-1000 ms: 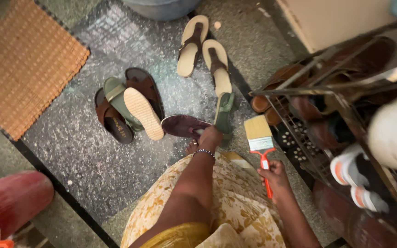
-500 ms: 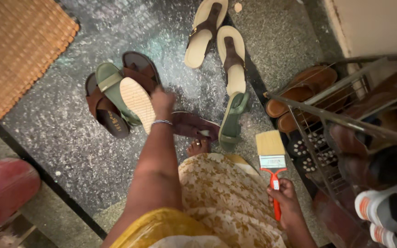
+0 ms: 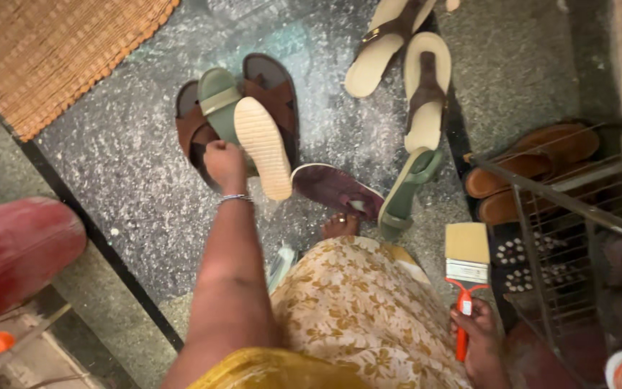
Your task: The person sits on the floor and uses a brush to clean several pairs of shoes, including sneakers and sandals. They pick up each shoe, brush the upper and sole, and place the cleaned shoes onto a metal shoe rack.
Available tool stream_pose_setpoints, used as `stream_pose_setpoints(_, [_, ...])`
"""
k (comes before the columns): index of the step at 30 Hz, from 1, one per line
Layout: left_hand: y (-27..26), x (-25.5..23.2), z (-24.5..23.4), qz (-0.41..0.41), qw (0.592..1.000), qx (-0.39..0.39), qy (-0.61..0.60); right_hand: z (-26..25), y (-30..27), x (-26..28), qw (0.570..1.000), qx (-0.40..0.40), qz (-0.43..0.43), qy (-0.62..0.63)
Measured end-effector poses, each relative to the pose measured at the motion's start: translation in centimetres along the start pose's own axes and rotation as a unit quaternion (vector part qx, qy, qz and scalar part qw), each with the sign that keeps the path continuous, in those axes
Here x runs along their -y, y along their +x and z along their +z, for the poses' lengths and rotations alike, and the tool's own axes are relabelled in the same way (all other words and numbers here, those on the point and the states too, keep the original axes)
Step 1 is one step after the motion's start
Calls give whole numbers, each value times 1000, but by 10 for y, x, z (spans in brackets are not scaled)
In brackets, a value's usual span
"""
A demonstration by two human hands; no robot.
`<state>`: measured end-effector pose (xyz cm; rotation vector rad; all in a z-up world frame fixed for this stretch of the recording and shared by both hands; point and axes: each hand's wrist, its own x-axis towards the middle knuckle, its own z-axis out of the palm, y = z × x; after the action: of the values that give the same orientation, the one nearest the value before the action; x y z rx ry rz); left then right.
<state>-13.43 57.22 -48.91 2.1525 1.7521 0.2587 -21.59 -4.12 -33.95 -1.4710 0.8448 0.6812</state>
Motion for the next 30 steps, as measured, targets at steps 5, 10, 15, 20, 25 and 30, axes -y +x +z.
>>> stream_pose_setpoints(5, [22,26,-18,-24,907,197,-370,8,-5,8,1000,9,-4,16])
stream_pose_setpoints(10, [-9,-7,10,-71,988,135,-31,12,-7,9,999,-4,-11,-40])
stream_pose_setpoints(15, [-63,-69,12,-111,973,176,99,-3,2,-3,999,4,-41,-25])
stream_pose_setpoints(20, [-67,-75,12,-135,965,182,128,-11,-2,-8,999,-24,-16,-23])
stream_pose_setpoints(25, [-76,-45,-14,24,978,205,20,-6,-8,-1,1000,-20,1,-14])
stream_pose_setpoints(30, [-90,-39,-87,329,898,280,-79,-11,-3,-10,1000,-8,-22,-18])
